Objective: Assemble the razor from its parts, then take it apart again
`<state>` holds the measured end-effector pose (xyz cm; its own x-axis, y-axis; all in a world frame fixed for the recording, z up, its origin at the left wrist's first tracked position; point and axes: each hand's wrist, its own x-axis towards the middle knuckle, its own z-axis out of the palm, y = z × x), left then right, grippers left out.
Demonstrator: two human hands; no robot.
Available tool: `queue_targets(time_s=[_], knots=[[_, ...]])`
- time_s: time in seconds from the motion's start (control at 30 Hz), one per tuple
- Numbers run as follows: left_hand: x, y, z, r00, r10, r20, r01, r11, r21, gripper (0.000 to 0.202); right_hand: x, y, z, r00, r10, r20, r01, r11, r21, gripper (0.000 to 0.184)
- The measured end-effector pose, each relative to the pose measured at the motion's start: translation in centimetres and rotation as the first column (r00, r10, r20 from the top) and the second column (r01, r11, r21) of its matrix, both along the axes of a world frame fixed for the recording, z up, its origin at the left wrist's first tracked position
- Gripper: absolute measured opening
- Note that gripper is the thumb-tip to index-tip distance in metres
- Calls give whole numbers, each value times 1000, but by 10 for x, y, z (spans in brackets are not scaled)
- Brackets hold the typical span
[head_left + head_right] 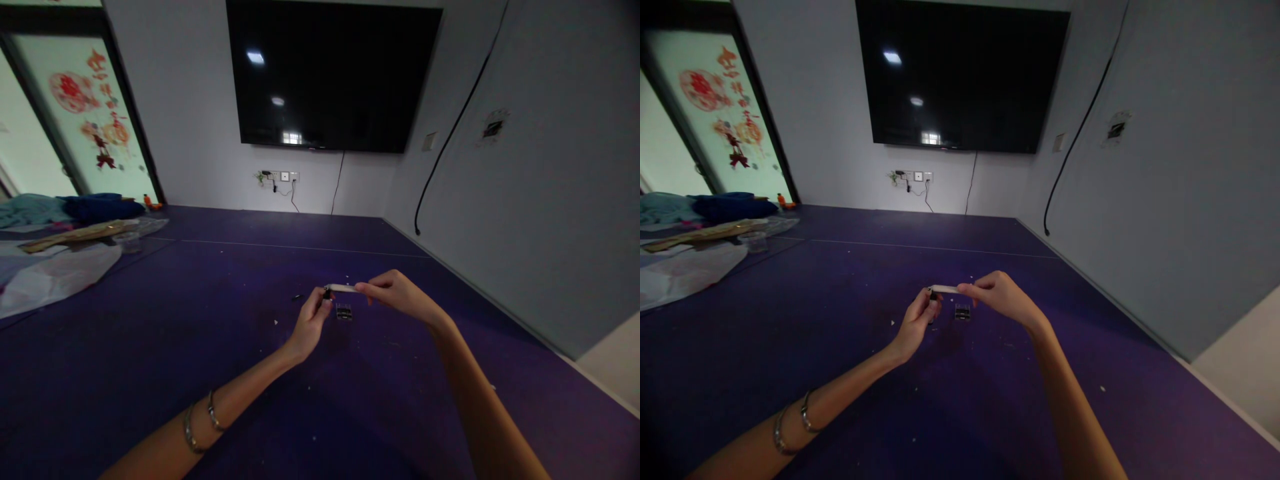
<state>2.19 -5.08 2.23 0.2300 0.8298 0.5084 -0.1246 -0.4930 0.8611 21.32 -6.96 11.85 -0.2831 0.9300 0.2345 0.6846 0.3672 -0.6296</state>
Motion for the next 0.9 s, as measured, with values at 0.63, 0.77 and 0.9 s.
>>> queue_targets(time_s=[0.63, 0.77, 0.9], knots=[[-6, 13, 3, 997, 63, 47, -63, 998, -19, 20, 7, 2, 2, 968, -38, -249, 43, 999, 16, 44], [-11, 19, 8, 993, 87, 83, -85, 996, -18, 19, 4, 12, -7, 951, -87, -295, 116, 990, 81, 44], [-14, 21, 12, 990, 72, 124, -70, 997, -20, 18, -2, 24, -23, 946, -206, -249, 245, 960, 135, 47]])
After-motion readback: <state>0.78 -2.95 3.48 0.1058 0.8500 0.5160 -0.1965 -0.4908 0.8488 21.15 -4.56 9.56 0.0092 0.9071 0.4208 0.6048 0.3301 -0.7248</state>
